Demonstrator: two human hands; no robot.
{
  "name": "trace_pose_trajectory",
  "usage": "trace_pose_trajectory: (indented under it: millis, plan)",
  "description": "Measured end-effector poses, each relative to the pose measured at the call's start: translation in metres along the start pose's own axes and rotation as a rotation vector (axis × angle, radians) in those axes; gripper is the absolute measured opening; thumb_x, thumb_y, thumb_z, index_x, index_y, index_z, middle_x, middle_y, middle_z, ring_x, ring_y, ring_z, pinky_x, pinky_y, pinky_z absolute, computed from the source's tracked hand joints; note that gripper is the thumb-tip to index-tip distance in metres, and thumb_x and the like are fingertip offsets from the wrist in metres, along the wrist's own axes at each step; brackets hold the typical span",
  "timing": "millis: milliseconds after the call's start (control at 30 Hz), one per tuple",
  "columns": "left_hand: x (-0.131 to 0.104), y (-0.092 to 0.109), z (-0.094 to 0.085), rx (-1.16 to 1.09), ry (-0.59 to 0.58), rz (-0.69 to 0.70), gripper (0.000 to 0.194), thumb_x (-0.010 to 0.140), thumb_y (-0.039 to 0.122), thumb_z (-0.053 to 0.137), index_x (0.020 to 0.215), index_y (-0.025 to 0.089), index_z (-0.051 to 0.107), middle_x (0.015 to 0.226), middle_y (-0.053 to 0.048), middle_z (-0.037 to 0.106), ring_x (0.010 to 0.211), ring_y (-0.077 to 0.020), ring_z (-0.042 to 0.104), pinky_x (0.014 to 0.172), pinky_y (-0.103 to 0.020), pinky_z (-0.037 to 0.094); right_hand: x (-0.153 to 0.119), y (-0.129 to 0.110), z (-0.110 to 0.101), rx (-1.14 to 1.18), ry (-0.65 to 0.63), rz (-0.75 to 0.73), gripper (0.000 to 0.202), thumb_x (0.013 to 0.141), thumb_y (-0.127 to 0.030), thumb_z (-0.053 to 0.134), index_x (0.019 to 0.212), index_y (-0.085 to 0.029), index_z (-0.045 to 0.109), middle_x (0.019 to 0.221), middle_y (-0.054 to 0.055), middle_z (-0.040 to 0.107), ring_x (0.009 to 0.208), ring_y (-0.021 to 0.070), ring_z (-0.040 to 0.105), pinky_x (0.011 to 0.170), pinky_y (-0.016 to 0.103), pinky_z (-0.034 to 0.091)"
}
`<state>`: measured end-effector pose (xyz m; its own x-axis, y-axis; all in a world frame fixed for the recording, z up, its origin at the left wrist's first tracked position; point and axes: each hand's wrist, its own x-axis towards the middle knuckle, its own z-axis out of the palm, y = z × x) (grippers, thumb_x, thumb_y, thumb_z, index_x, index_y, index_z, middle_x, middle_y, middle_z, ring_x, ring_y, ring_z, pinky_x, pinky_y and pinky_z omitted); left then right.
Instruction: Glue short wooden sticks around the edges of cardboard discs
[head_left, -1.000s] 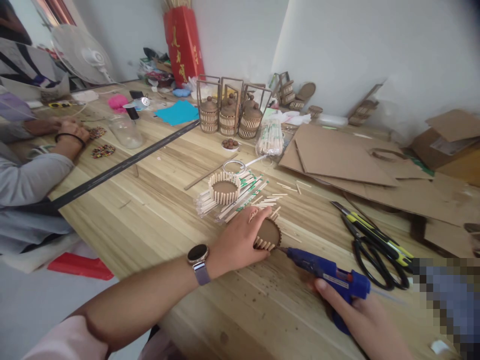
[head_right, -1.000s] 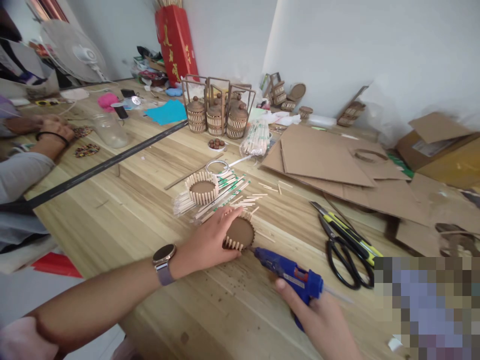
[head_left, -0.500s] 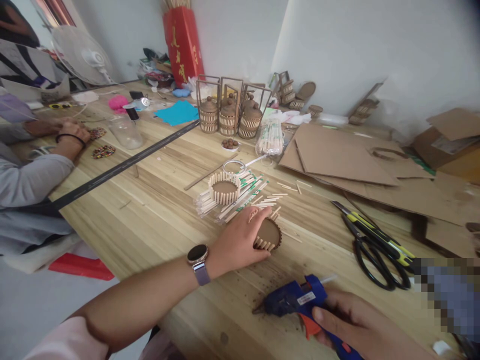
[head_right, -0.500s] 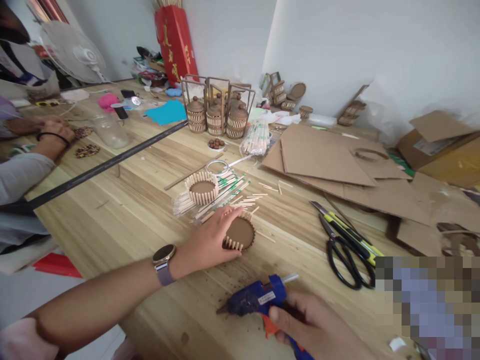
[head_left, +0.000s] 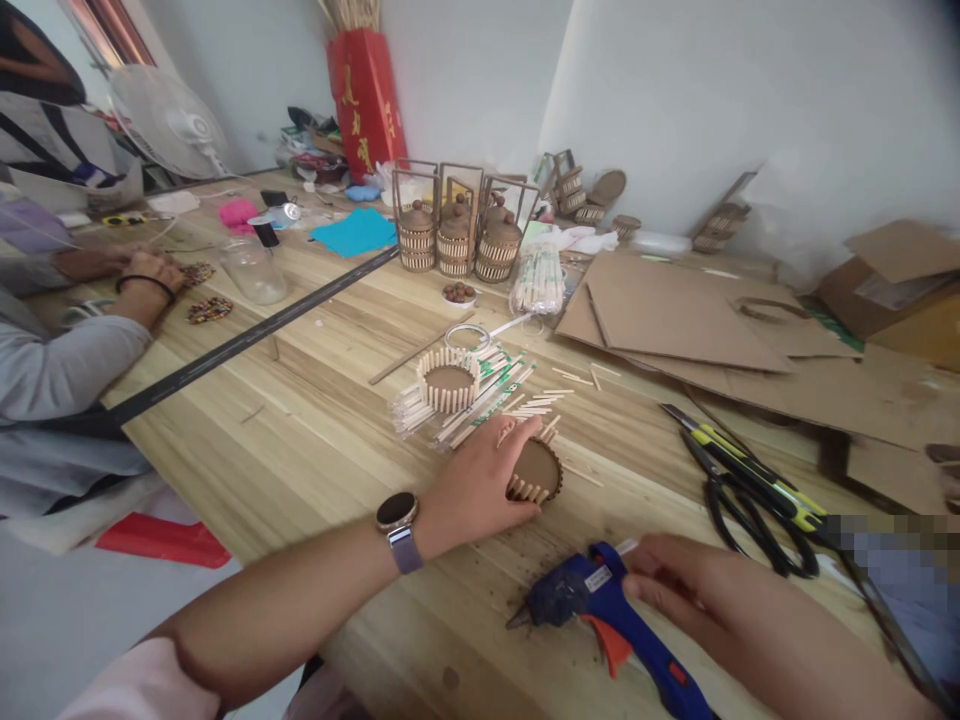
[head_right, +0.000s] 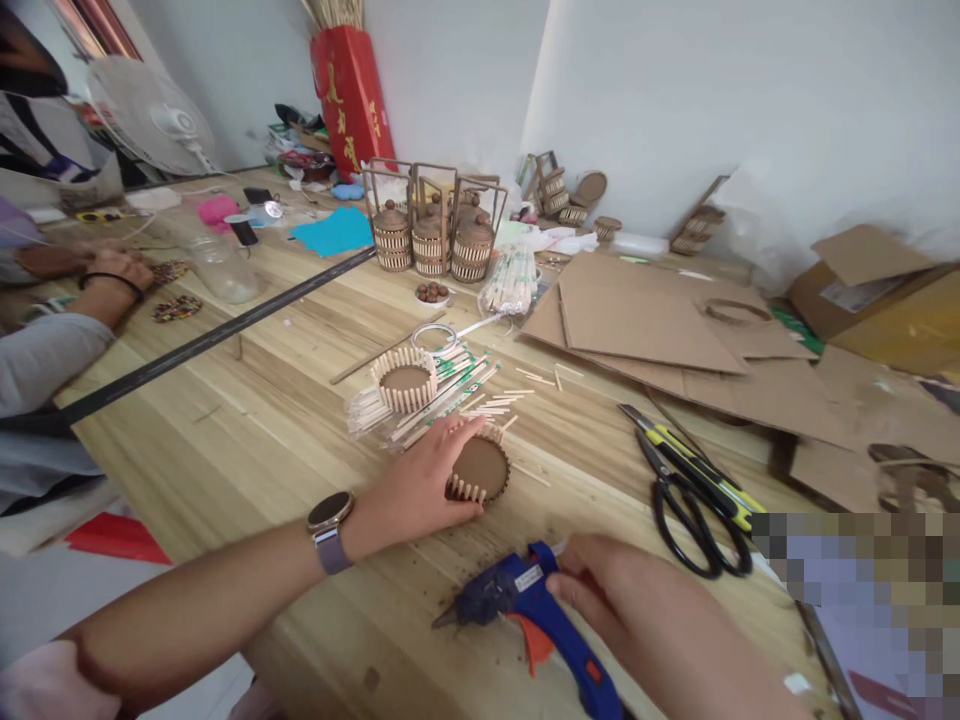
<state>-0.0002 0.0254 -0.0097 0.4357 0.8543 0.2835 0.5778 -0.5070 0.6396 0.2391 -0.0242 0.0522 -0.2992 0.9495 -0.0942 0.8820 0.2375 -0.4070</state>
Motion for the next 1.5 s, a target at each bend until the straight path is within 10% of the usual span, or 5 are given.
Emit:
trace_pose_trajectory:
  millis: [367, 1500]
  plan:
    - [0.001, 0.002, -0.003, 0.018, 0.008, 0.021, 0.096, 0.069, 0.023, 0.08, 0.145, 0.028, 0.022, 0.134, -0.011, 0.044, 0.127, -0.0299, 0.043, 0.105, -0.047, 0.041, 0.078, 0.01, 0.023, -0.125, 0.008, -0.107, 0.01, 0.077, -0.017, 0.048, 0.081, -0.022, 0.055, 0.077, 0.005, 0.068, 0.07, 0.0184, 0.065, 0.062, 0.026, 0.047]
    - [0.002, 0.002, -0.004, 0.007, -0.019, 0.035, 0.089, 0.072, 0.025, 0.077, 0.144, 0.025, 0.024, 0.133, -0.012, 0.044, 0.127, -0.0293, 0.042, 0.105, -0.046, 0.04, 0.056, -0.024, 0.021, 0.124, -0.097, -0.196, 0.019, 0.087, -0.023, 0.044, 0.082, -0.023, 0.063, 0.075, 0.002, 0.07, 0.063, 0.0174, 0.062, 0.057, 0.027, 0.043]
